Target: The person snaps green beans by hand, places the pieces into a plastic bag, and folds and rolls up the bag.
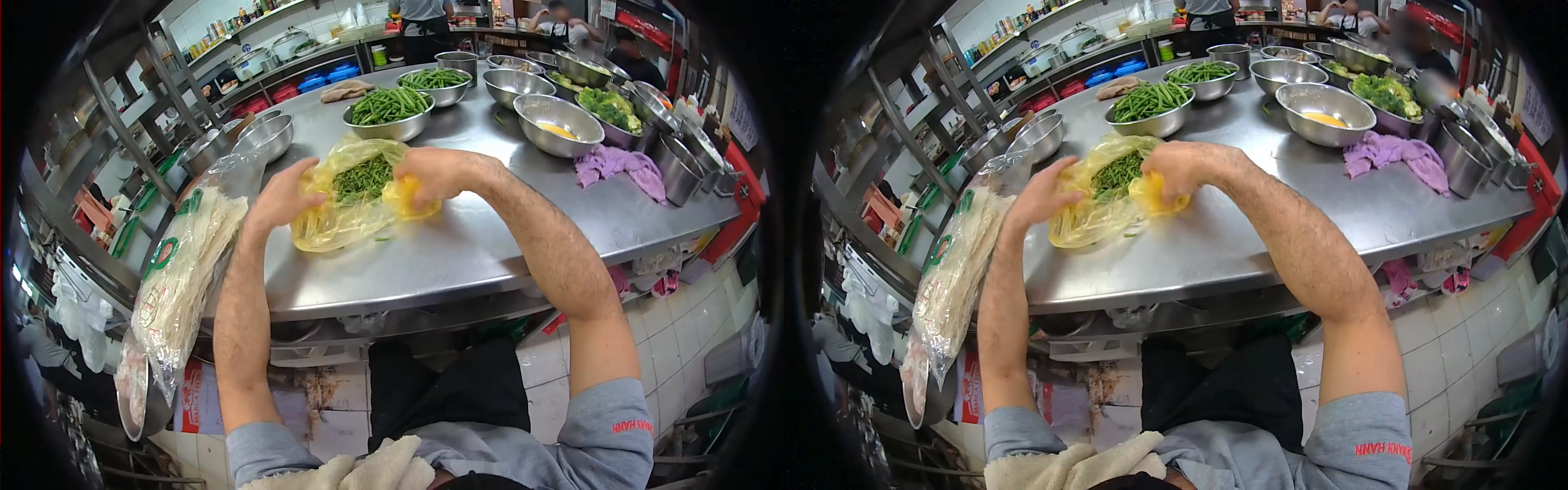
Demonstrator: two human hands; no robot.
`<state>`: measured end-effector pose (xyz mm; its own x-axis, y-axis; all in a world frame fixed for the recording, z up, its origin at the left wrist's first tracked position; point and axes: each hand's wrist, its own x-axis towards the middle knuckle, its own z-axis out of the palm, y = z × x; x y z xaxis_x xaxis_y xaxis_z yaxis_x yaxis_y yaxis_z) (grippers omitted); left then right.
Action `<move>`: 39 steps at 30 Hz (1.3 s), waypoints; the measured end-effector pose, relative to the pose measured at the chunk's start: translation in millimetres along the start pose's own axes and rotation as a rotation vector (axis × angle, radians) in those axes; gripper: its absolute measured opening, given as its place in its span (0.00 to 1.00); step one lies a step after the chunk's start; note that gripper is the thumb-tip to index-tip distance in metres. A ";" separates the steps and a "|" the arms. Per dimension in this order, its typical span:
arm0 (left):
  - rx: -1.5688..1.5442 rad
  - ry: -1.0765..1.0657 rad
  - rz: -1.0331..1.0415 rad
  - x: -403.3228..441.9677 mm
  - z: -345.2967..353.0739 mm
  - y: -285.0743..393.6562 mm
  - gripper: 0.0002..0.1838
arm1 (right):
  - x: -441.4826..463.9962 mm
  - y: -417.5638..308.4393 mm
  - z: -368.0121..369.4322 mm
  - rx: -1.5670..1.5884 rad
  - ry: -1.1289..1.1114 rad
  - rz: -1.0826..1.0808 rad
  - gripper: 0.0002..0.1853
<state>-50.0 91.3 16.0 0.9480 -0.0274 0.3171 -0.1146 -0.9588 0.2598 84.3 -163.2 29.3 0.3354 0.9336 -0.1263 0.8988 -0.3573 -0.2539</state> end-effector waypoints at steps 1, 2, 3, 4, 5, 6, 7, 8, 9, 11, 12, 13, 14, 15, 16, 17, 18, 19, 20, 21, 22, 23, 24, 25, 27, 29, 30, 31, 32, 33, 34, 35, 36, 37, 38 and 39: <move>-0.091 0.024 -0.105 -5.6 -1.1 -1.3 0.36 | -1.0 -1.3 5.8 -0.031 0.195 -0.096 0.26; -0.182 0.051 -0.206 -8.4 -1.6 -2.2 0.34 | 0.6 -2.3 6.7 -0.028 0.209 -0.088 0.26; -0.221 0.185 -0.179 -13.0 -7.3 8.6 0.28 | 3.6 -6.2 7.0 0.017 0.369 -0.124 0.25; -0.219 0.181 -0.168 -12.4 -13.6 15.7 0.28 | 7.3 -10.1 8.2 0.060 0.526 -0.161 0.24; -0.456 0.308 -0.128 -13.0 -19.0 21.4 0.26 | 13.0 -10.9 8.2 0.090 0.625 -0.212 0.25; -0.696 0.436 -0.089 -14.6 -25.1 28.1 0.25 | 8.6 -13.2 3.3 0.086 0.625 -0.209 0.25; -0.691 0.411 -0.068 -16.4 -31.7 42.5 0.22 | 0.1 -17.8 -3.8 0.320 0.556 -0.260 0.25; -0.695 0.411 -0.068 -15.9 -26.7 45.7 0.22 | -7.1 -19.8 -10.0 0.554 0.480 -0.308 0.26; -0.600 0.406 0.001 -13.8 -21.8 46.8 0.22 | -11.5 -12.3 -19.0 0.653 0.475 -0.163 0.28; -0.504 0.406 0.074 -10.4 -13.1 44.8 0.21 | -3.1 20.9 -31.8 0.644 0.725 0.009 0.27; -0.257 0.457 0.152 -10.8 -7.9 42.7 0.20 | 19.0 65.4 -28.8 0.453 0.880 0.045 0.23; -0.011 0.502 0.229 -10.4 -2.6 39.7 0.19 | 13.6 79.1 -28.0 0.152 0.916 0.208 0.15; -0.015 0.503 0.234 -8.4 3.5 35.3 0.19 | 17.5 105.6 -23.0 -0.015 0.825 0.327 0.12; 0.000 0.524 0.214 -6.2 9.4 30.4 0.18 | 23.1 132.5 -16.2 -0.181 0.726 0.443 0.11; 0.016 0.549 0.189 -5.2 12.4 26.6 0.17 | 21.9 146.0 -12.5 -0.259 0.659 0.509 0.11; 0.016 0.556 0.180 -7.5 13.0 26.7 0.17 | 21.9 155.4 -9.0 -0.335 0.588 0.568 0.11; -0.001 0.621 0.174 -9.5 11.2 29.7 0.16 | 22.0 163.4 -8.5 -0.417 0.573 0.553 0.10; -0.014 0.683 0.168 -11.3 8.1 30.7 0.16 | 21.7 166.2 -10.5 -0.371 0.539 0.632 0.11; -0.007 0.682 0.157 -13.5 5.9 28.7 0.16 | 22.2 168.9 -11.2 -0.388 0.521 0.648 0.11; -0.040 0.760 0.193 -14.7 4.0 27.4 0.15 | 23.2 175.2 -8.3 -0.393 0.553 0.644 0.11; -0.075 0.840 0.232 -14.7 1.7 27.5 0.14 | 26.4 180.5 -5.8 -0.400 0.588 0.642 0.11; -0.074 0.838 0.228 -14.7 0.0 29.4 0.14 | 27.9 186.1 -4.7 -0.349 0.602 0.669 0.11; -0.046 0.864 0.257 -14.4 -1.9 33.8 0.14 | 27.1 184.1 -5.4 -0.348 0.598 0.669 0.11; -0.018 0.892 0.288 -13.1 -4.1 38.4 0.14 | 25.7 181.8 -7.0 -0.329 0.574 0.657 0.10; -0.006 0.866 0.323 -2.5 -10.7 46.2 0.14 | 24.5 178.0 -10.2 -0.319 0.553 0.646 0.10; 0.004 0.849 0.356 16.1 -18.6 54.7 0.13 | 25.9 177.8 -12.7 -0.280 0.626 0.499 0.11; 0.061 0.802 0.413 28.7 -22.3 60.0 0.14 | 20.9 159.7 -21.3 -0.152 0.704 0.376 0.10; 0.117 0.754 0.470 39.6 -22.8 65.2 0.16 | 14.2 130.0 -32.1 -0.023 0.776 0.252 0.09; 0.110 0.760 0.473 48.9 -19.5 71.0 0.16 | 12.7 108.9 -38.3 0.113 0.785 0.136 0.08; 0.195 0.728 0.513 58.4 -14.0 77.2 0.17 | 11.0 88.9 -42.9 0.250 0.791 0.021 0.07; 0.281 0.694 0.554 65.8 -7.5 82.9 0.18 | 4.0 65.0 -45.9 0.461 0.714 -0.014 0.08; 0.364 0.693 0.568 69.3 1.1 86.9 0.19 | -2.2 44.5 -45.3 0.670 0.634 -0.048 0.08; 0.355 0.694 0.579 69.7 8.6 87.2 0.19 | -3.5 34.7 -41.9 0.776 0.582 -0.125 0.07; 0.398 0.651 0.589 68.5 15.7 87.9 0.18 | -1.4 29.4 -37.3 0.855 0.551 -0.173 0.07; 0.442 0.608 0.596 68.4 21.1 87.3 0.18 | 1.3 26.7 -33.7 0.935 0.517 -0.222 0.07; 0.412 0.654 0.613 67.3 21.9 86.0 0.14 | 3.5 26.2 -30.9 0.938 0.518 -0.213 0.07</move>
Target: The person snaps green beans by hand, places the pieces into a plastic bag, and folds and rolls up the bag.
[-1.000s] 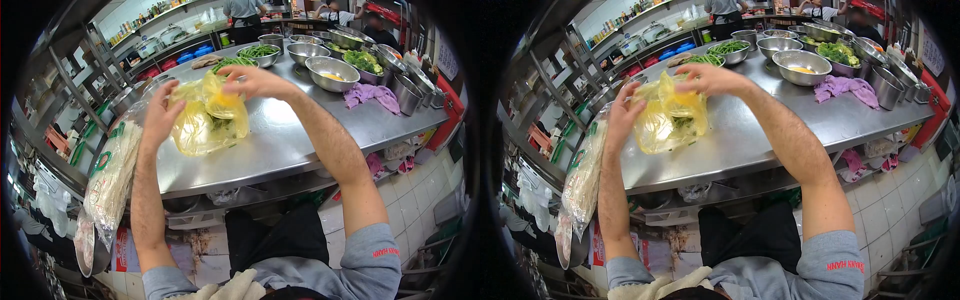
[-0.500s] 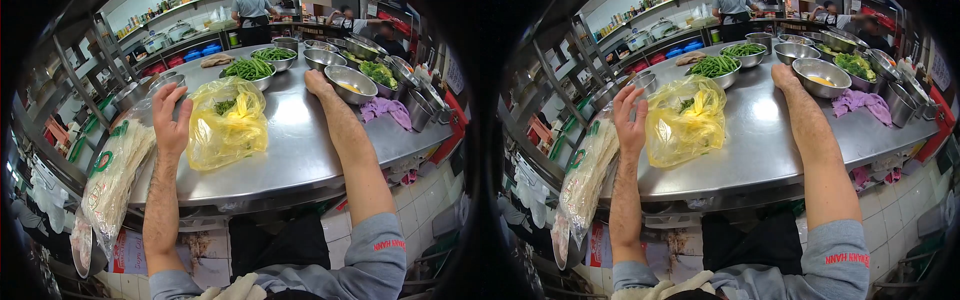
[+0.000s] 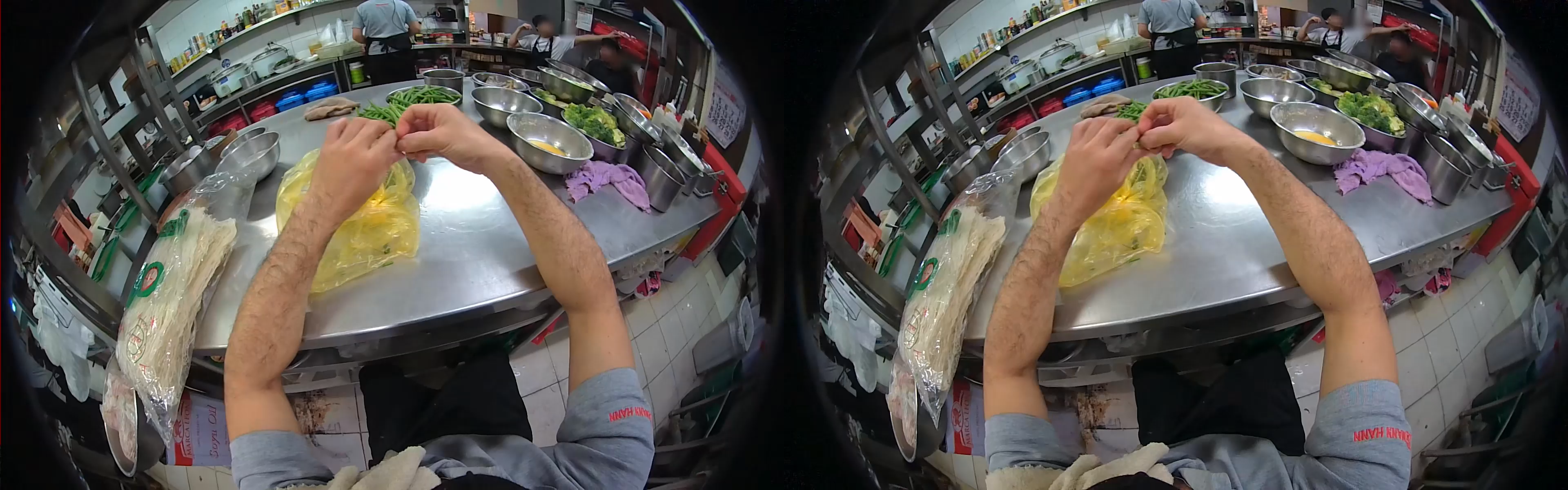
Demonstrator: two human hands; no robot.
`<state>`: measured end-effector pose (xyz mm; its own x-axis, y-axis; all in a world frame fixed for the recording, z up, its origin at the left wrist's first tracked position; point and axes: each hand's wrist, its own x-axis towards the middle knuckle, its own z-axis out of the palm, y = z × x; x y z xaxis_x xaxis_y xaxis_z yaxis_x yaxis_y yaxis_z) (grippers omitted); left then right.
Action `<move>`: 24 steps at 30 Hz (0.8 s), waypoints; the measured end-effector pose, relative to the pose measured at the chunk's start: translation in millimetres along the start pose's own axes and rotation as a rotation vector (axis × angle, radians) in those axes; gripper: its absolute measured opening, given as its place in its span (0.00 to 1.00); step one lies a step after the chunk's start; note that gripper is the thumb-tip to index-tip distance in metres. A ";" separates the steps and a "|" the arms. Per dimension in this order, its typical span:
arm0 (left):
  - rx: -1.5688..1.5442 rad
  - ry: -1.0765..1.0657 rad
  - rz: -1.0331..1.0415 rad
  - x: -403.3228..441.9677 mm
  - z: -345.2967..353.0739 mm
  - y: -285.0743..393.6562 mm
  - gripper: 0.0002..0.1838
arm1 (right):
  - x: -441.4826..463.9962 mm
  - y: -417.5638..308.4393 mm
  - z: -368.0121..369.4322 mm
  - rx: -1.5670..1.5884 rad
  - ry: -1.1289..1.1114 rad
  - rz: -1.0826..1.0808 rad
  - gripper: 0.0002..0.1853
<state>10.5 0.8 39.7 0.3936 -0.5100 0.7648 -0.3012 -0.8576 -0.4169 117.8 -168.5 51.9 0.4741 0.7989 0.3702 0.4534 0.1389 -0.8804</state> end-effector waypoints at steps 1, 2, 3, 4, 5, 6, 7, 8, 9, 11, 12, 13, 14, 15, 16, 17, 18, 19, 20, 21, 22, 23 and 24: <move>-0.005 -0.005 -0.002 -3.6 -1.7 -1.6 0.14 | 0.7 2.6 3.2 0.015 -0.021 -0.012 0.08; -0.009 -0.051 -0.024 -7.7 -4.6 -4.3 0.12 | 1.6 5.1 7.0 0.032 -0.043 -0.026 0.08; -0.011 -0.098 -0.046 -11.3 -6.7 -6.9 0.10 | 0.8 1.3 12.4 0.039 -0.043 -0.025 0.08; -0.033 -0.075 -0.072 -14.0 -6.7 -8.2 0.08 | -1.6 -3.4 16.0 -0.258 0.018 -0.071 0.09; -0.035 -0.081 -0.069 -16.1 -6.9 -9.5 0.08 | -4.7 -8.5 20.0 -0.557 0.081 -0.114 0.11; -0.032 -0.097 -0.118 -17.2 -7.3 -10.5 0.08 | -7.6 -11.0 24.4 -0.650 0.092 -0.098 0.13; -0.028 -0.113 -0.166 -17.8 -7.3 -11.2 0.08 | -7.6 -8.8 26.3 -0.647 0.097 -0.095 0.13; -0.031 -0.116 -0.162 -18.4 -7.2 -11.7 0.08 | -7.4 -5.6 27.8 -0.694 0.089 -0.178 0.13; -0.070 -0.106 -0.196 -17.8 -8.8 -11.0 0.08 | -7.8 -5.6 30.1 -0.742 0.079 -0.262 0.13; -0.109 -0.094 -0.229 -16.4 -11.3 -7.9 0.08 | -10.4 -7.2 33.0 -0.729 0.088 -0.296 0.12; -0.140 -0.093 -0.229 -15.4 -13.0 -5.1 0.08 | -10.8 -7.2 34.4 -0.774 0.087 -0.332 0.11; -0.171 -0.092 -0.230 -14.6 -14.1 -3.1 0.08 | -10.6 -7.1 35.3 -0.819 0.087 -0.367 0.11; -0.173 -0.092 -0.226 -14.2 -14.4 -2.3 0.08 | -10.4 -6.4 35.9 -0.820 0.091 -0.366 0.11; -0.161 -0.098 -0.194 -13.7 -14.6 -1.5 0.08 | -10.2 -4.9 36.5 -0.875 0.089 -0.341 0.11; -0.150 -0.106 -0.162 -13.0 -14.7 -0.2 0.07 | -10.2 -3.1 36.9 -0.930 0.088 -0.314 0.11; -0.155 -0.109 -0.158 -12.6 -15.0 1.0 0.07 | -9.8 -1.0 36.7 -0.928 0.092 -0.309 0.11; -0.150 -0.103 -0.148 -11.1 -16.9 3.0 0.07 | -9.5 -0.2 36.7 -0.955 0.121 -0.363 0.10; -0.145 -0.096 -0.138 -9.9 -17.0 4.3 0.07 | -9.4 0.8 36.9 -0.982 0.150 -0.418 0.10; -0.151 -0.099 -0.134 -9.4 -15.5 5.0 0.07 | -9.4 1.7 37.0 -0.982 0.155 -0.411 0.10; -0.178 -0.048 -0.144 -9.0 -14.1 5.4 0.06 | -9.6 -1.4 38.6 -0.878 0.210 -0.409 0.12; -0.204 0.004 -0.154 -8.5 -13.2 5.9 0.05 | -8.7 -3.1 40.9 -0.774 0.264 -0.406 0.14; -0.211 0.001 -0.150 -8.6 -13.4 6.3 0.05 | -5.4 -1.7 43.4 -0.773 0.271 -0.400 0.14; -0.267 0.045 -0.227 -8.1 -15.1 7.9 0.04 | -1.1 1.3 45.7 -0.556 0.310 -0.323 0.13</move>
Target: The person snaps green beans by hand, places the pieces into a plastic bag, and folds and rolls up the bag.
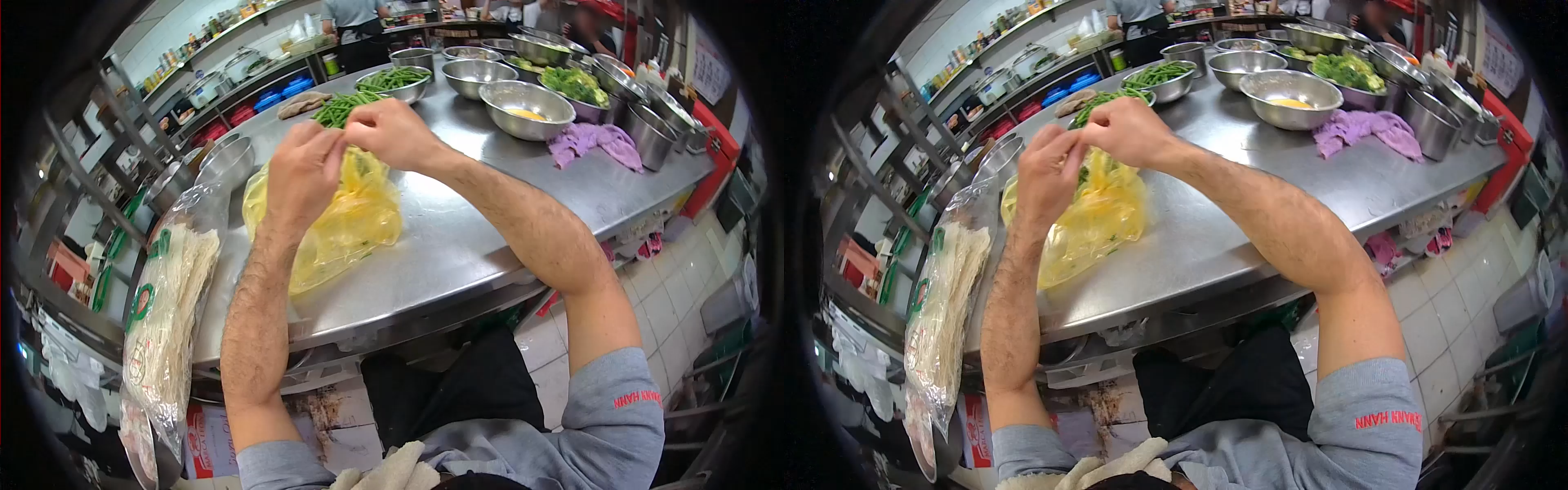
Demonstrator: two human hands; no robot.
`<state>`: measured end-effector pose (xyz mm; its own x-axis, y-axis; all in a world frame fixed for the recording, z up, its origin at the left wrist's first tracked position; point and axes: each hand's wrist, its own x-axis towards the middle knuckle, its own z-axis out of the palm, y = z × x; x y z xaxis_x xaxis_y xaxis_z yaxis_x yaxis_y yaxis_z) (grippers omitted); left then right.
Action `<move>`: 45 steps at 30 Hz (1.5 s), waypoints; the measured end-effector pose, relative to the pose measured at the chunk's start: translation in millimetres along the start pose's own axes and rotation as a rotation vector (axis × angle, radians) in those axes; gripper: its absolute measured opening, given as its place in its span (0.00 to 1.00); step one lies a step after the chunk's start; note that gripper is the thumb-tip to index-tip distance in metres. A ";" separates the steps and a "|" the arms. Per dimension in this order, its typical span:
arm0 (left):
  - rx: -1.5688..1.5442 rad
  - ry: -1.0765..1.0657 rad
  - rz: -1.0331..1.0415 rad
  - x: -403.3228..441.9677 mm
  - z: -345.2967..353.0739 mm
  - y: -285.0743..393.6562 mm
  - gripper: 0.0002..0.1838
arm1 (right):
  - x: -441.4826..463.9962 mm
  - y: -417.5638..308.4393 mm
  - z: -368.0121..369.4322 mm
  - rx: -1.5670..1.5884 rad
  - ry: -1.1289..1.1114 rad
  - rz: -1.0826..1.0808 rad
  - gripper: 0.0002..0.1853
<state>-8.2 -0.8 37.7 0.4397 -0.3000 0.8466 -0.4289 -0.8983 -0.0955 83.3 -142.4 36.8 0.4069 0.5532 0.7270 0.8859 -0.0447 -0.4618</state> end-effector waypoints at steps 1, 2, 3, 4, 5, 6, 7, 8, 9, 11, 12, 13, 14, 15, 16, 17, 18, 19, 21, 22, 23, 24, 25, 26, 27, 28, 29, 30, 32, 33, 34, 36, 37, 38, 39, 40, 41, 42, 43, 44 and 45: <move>-0.069 0.043 -0.068 0.9 0.8 2.9 0.04 | 0.3 1.3 3.3 0.189 0.051 0.126 0.12; -0.082 0.057 -0.083 1.1 1.0 3.1 0.04 | 0.7 2.4 7.7 0.274 0.059 0.211 0.12; -0.109 0.067 -0.124 1.7 -0.7 4.0 0.03 | 1.9 2.9 12.3 0.358 0.077 0.298 0.11; -0.141 0.072 -0.161 2.9 -2.9 5.2 0.03 | 2.0 2.8 17.0 0.410 0.086 0.350 0.12; -0.134 0.140 -0.140 5.0 -4.7 6.6 0.03 | 0.7 3.3 21.3 0.462 0.101 0.401 0.12; -0.128 0.211 -0.121 6.6 -6.4 6.0 0.03 | -2.3 4.7 23.7 0.407 0.105 0.289 0.11; -0.148 0.285 -0.161 7.0 -7.8 0.9 0.04 | -5.3 5.3 26.8 0.349 0.099 0.174 0.11; -0.275 0.368 -0.223 7.2 -7.8 -6.6 0.05 | -8.1 2.5 31.8 0.269 0.067 0.062 0.10; -0.368 0.435 -0.292 8.1 -11.1 -8.4 0.07 | -11.9 -0.9 37.0 0.190 0.028 -0.050 0.09; -0.374 0.430 -0.382 5.8 -22.7 -23.8 0.09 | -18.1 -9.8 37.1 -0.084 -0.250 -0.235 0.09; -0.417 0.437 -0.392 4.7 -23.7 -29.8 0.09 | -19.5 -2.7 40.5 -0.089 -0.241 -0.224 0.09; -0.456 0.446 -0.404 3.6 -24.8 -35.0 0.08 | -21.7 6.4 47.0 -0.088 -0.296 -0.244 0.09; -0.461 0.438 -0.399 2.1 -25.8 -40.0 0.08 | -22.2 15.4 53.0 -0.086 -0.352 -0.265 0.11; -0.430 0.373 -0.421 0.5 -25.7 -44.3 0.08 | -18.1 12.6 46.1 -0.089 -0.345 -0.259 0.11; -0.399 0.312 -0.443 -0.3 -25.0 -44.0 0.07 | -9.9 8.7 35.2 -0.061 -0.195 -0.098 0.12; -0.404 0.314 -0.439 -1.9 -23.0 -42.6 0.07 | -4.2 4.4 25.0 -0.034 -0.045 0.060 0.13; -0.387 0.290 -0.451 -1.7 -20.7 -37.5 0.07 | -1.7 5.3 21.2 0.050 0.190 -0.008 0.11; -0.371 0.265 -0.460 -1.5 -18.2 -34.3 0.07 | -0.8 5.1 18.9 0.043 0.196 -0.008 0.11; -0.423 0.241 -0.439 -2.7 -12.8 -35.2 0.07 | -0.6 5.2 15.7 -0.004 0.160 -0.179 0.09; -0.440 0.252 -0.432 -2.5 -10.2 -31.8 0.07 | 1.2 5.7 14.7 -0.220 -0.104 -0.251 0.10; -0.458 0.262 -0.425 -2.1 -8.6 -28.8 0.07 | -0.8 4.5 17.4 -0.226 -0.096 -0.244 0.10; -0.463 0.251 -0.422 -2.0 -8.5 -28.5 0.07 | -5.5 0.1 22.4 -0.193 -0.103 -0.218 0.10; -0.469 0.243 -0.418 -2.7 -9.1 -31.5 0.07 | -9.5 -3.2 26.3 -0.158 -0.111 -0.192 0.10; -0.481 0.226 -0.431 -3.6 -9.8 -36.3 0.07 | -9.8 -4.7 27.4 -0.185 -0.114 -0.174 0.09; -0.491 0.208 -0.444 -3.5 -10.3 -36.4 0.08 | -10.7 -7.1 26.7 -0.185 -0.107 -0.167 0.09; -0.488 0.208 -0.450 -3.8 -10.3 -35.5 0.08 | -11.9 -9.0 25.8 -0.137 -0.001 -0.127 0.09; -0.490 0.198 -0.446 -4.1 -10.0 -34.1 0.08 | -13.0 -10.0 23.9 -0.088 0.105 -0.087 0.09; -0.487 0.201 -0.460 -4.5 -9.7 -33.2 0.08 | -12.2 -7.7 23.4 -0.087 0.112 -0.082 0.09; -0.481 0.187 -0.481 -5.3 -9.1 -30.6 0.08 | -9.3 -3.2 22.0 -0.155 0.070 -0.091 0.10; -0.479 0.185 -0.478 -6.5 -7.5 -32.2 0.08 | -10.2 -3.5 18.8 -0.154 0.073 -0.091 0.10; -0.471 0.162 -0.449 -8.2 -5.1 -35.6 0.08 | -11.4 -3.8 16.0 -0.194 0.057 -0.087 0.10; -0.465 0.136 -0.421 -6.5 -4.7 -31.1 0.10 | -12.0 -2.4 12.0 -0.233 0.041 -0.080 0.11; -0.230 0.037 -0.308 -2.0 -8.5 -19.4 0.12 | -10.6 -0.6 10.9 -0.286 0.040 -0.098 0.12; 0.005 -0.062 -0.192 0.0 -10.4 -11.5 0.15 | -10.0 1.2 10.4 -0.337 0.039 -0.117 0.13; 0.007 -0.065 -0.192 -0.2 -9.5 -9.7 0.15 | -11.0 -0.1 7.7 -0.333 0.040 -0.116 0.13; 0.064 -0.035 -0.112 -0.1 -8.9 -9.1 0.17 | -11.8 -1.8 5.9 -0.356 0.028 -0.120 0.13; 0.125 -0.004 -0.034 0.1 -9.5 -8.2 0.20 | -12.6 -3.7 5.0 -0.377 0.016 -0.127 0.13; 0.138 -0.005 -0.039 2.5 -10.2 -0.6 0.20 | -12.7 -4.7 5.7 -0.366 0.013 -0.136 0.13; 0.282 0.077 0.044 7.2 -9.9 12.3 0.19 | -12.4 -5.6 6.2 -0.361 0.036 -0.154 0.13; 0.426 0.159 0.128 10.0 -10.0 19.5 0.19 | -12.0 -6.3 6.7 -0.357 0.058 -0.173 0.13; 0.439 0.159 0.122 10.0 -11.3 19.9 0.19 | -12.2 -6.2 7.2 -0.348 0.054 -0.184 0.13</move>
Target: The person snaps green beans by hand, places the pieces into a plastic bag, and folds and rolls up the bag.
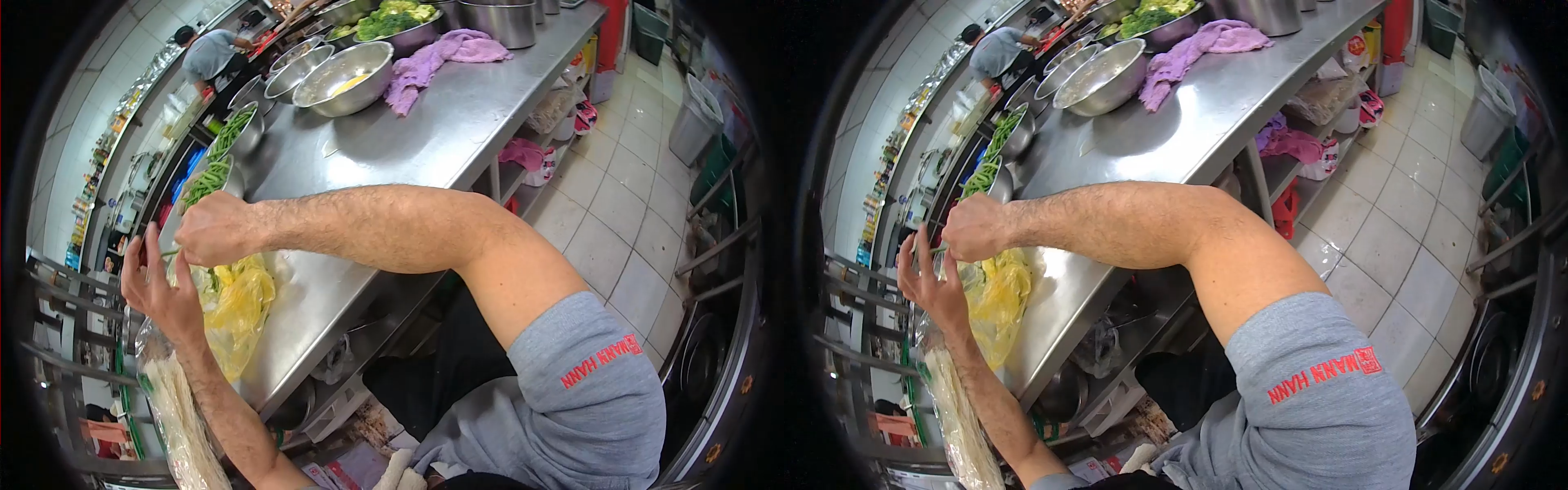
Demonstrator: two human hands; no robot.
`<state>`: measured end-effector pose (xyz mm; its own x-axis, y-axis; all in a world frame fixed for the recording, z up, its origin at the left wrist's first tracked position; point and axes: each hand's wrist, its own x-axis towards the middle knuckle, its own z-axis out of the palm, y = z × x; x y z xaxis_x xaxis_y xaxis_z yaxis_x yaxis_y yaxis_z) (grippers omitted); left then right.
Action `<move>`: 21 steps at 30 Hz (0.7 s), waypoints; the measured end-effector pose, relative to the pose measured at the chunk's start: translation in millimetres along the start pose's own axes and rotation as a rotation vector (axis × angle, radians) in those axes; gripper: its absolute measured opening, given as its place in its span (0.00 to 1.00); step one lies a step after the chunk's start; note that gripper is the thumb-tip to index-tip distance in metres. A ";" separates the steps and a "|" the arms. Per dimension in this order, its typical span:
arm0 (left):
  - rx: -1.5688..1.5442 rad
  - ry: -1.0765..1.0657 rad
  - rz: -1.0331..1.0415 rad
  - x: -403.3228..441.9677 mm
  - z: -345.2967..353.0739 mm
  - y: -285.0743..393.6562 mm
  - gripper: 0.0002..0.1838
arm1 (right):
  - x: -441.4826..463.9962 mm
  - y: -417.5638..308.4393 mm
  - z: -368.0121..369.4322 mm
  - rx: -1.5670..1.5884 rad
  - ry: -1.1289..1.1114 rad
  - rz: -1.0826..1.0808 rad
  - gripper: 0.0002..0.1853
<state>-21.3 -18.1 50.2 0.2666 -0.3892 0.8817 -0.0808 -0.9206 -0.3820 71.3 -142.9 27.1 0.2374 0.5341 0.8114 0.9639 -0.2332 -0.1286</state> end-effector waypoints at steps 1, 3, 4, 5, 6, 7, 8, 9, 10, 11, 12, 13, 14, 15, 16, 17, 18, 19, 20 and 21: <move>0.048 -0.063 0.060 -0.2 -0.9 -0.7 0.18 | -0.8 0.5 -0.2 -0.003 -0.004 0.008 0.13; 0.035 -0.182 0.106 -8.1 4.7 -11.5 0.15 | 2.1 2.9 8.0 0.047 0.074 -0.003 0.13; 0.049 -0.182 0.099 -13.4 8.1 -14.2 0.15 | 4.0 1.8 7.6 0.055 0.072 -0.016 0.13; -0.015 -0.228 0.071 -17.2 10.2 -17.0 0.14 | 3.2 1.4 7.0 0.073 0.049 0.020 0.13; -0.080 -0.272 0.043 -17.9 10.9 -19.5 0.12 | 2.4 0.8 5.9 0.090 0.026 0.056 0.13; -0.140 -0.229 0.031 -16.2 10.1 -14.4 0.09 | 1.8 1.4 8.8 0.178 0.056 0.114 0.13; -0.124 -0.228 0.023 -15.5 10.1 -12.2 0.09 | 2.8 2.7 11.3 0.187 0.052 0.098 0.13; -0.197 -0.218 -0.039 -15.9 10.2 -11.0 0.08 | 4.3 6.5 16.9 0.271 0.139 0.119 0.13; -0.265 -0.207 -0.103 -15.9 9.4 -9.6 0.06 | 6.8 6.8 18.7 0.359 0.223 0.140 0.13; -0.274 -0.166 -0.105 -14.0 8.6 -6.4 0.04 | 8.4 8.5 19.9 0.379 0.213 0.124 0.13; -0.248 -0.170 -0.119 -13.3 7.3 -3.5 0.04 | 8.7 7.7 14.4 0.465 0.184 0.222 0.13; -0.293 -0.149 -0.152 -12.6 6.4 -0.4 0.03 | 8.8 6.3 10.4 0.547 0.153 0.321 0.13; -0.342 -0.125 -0.182 -11.8 6.3 1.9 0.03 | 8.9 3.5 7.2 0.562 0.142 0.310 0.13; -0.372 -0.087 -0.175 -10.6 6.4 3.0 0.03 | 8.4 2.6 4.5 0.653 0.064 0.408 0.12; -0.361 -0.085 -0.182 -7.6 3.1 -0.6 0.03 | 8.0 2.2 1.4 0.737 -0.016 0.507 0.11; -0.378 -0.002 -0.228 -2.1 -1.9 -4.1 0.03 | 8.3 2.4 -0.9 0.717 -0.094 0.434 0.10; -0.395 0.082 -0.272 1.0 -4.8 -8.1 0.03 | 7.2 -1.7 0.2 0.719 -0.098 0.427 0.10; -0.456 0.124 -0.394 -3.4 -3.0 -23.2 0.05 | 4.6 -8.8 2.7 0.843 -0.193 0.339 0.11; -0.450 0.129 -0.395 -7.5 -2.1 -37.3 0.05 | 2.7 -16.3 5.4 0.963 -0.289 0.247 0.11; -0.584 0.159 -0.540 -11.6 -1.5 -50.1 0.05 | -0.4 -22.9 11.7 0.961 -0.294 0.242 0.11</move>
<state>-21.8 32.5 59.6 0.2757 0.1539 0.9488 -0.4799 -0.8333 0.2746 50.5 -128.3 23.1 0.3331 0.7668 0.5488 0.5453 0.3182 -0.7755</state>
